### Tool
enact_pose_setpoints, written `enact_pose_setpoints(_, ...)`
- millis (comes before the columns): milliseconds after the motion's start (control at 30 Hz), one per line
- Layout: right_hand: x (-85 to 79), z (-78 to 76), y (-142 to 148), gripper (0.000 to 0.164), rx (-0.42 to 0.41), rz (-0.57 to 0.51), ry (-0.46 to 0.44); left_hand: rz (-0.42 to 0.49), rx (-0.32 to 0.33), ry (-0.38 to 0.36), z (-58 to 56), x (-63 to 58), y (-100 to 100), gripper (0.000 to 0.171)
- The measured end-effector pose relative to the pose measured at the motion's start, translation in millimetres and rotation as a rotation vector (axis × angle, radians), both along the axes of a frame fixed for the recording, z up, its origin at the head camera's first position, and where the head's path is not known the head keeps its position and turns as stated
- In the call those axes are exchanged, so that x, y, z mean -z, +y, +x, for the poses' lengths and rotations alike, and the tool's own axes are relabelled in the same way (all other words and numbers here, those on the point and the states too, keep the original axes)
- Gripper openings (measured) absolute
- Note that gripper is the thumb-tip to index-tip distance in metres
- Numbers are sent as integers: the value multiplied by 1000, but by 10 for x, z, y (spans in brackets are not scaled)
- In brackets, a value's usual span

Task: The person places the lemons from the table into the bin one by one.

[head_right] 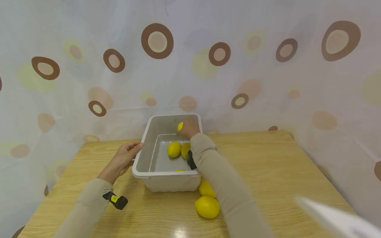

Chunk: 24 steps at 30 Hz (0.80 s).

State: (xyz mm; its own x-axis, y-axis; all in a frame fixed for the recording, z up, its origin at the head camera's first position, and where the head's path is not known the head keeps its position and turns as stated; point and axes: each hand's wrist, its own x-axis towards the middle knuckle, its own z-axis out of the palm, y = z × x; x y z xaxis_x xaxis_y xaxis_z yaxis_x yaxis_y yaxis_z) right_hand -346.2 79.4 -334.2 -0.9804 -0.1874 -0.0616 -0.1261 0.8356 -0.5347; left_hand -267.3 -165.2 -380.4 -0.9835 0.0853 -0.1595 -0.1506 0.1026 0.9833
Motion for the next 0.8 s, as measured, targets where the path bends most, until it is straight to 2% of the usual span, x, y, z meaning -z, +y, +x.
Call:
enact_pose_setpoints(67, 44, 0, -14, 31, -13, 40, 0, 0, -2, -1, -1, -6, -1, 45)
enact_pose_setpoints(233, 130, 26, -39, 38, -43, 74, -50, 2, -2, -3, -5, -7, 1, 45)
enact_pose_setpoints(300, 148, 23, -44, 45, -82, 80, -73, 2, -1, 1, -4, -8, -3, 46)
enact_pose_setpoints(433, 162, 19, -46, 57, -213, 119, -129, 1, 0, 1, -3, -13, -3, 47)
enact_pose_setpoints(533, 167, 32, -61, 60, -302, 158, -176, 2, 0, -2, -11, -13, 0, 48)
enact_pose_setpoints(600, 172, 48, -71, 62, -340, 179, -207, 3, -5, -3, -17, -9, 5, 48)
enact_pose_setpoints(800, 181, 98, -98, 60, -398, 268, -215, -4, -12, -15, -9, -4, 14, 46)
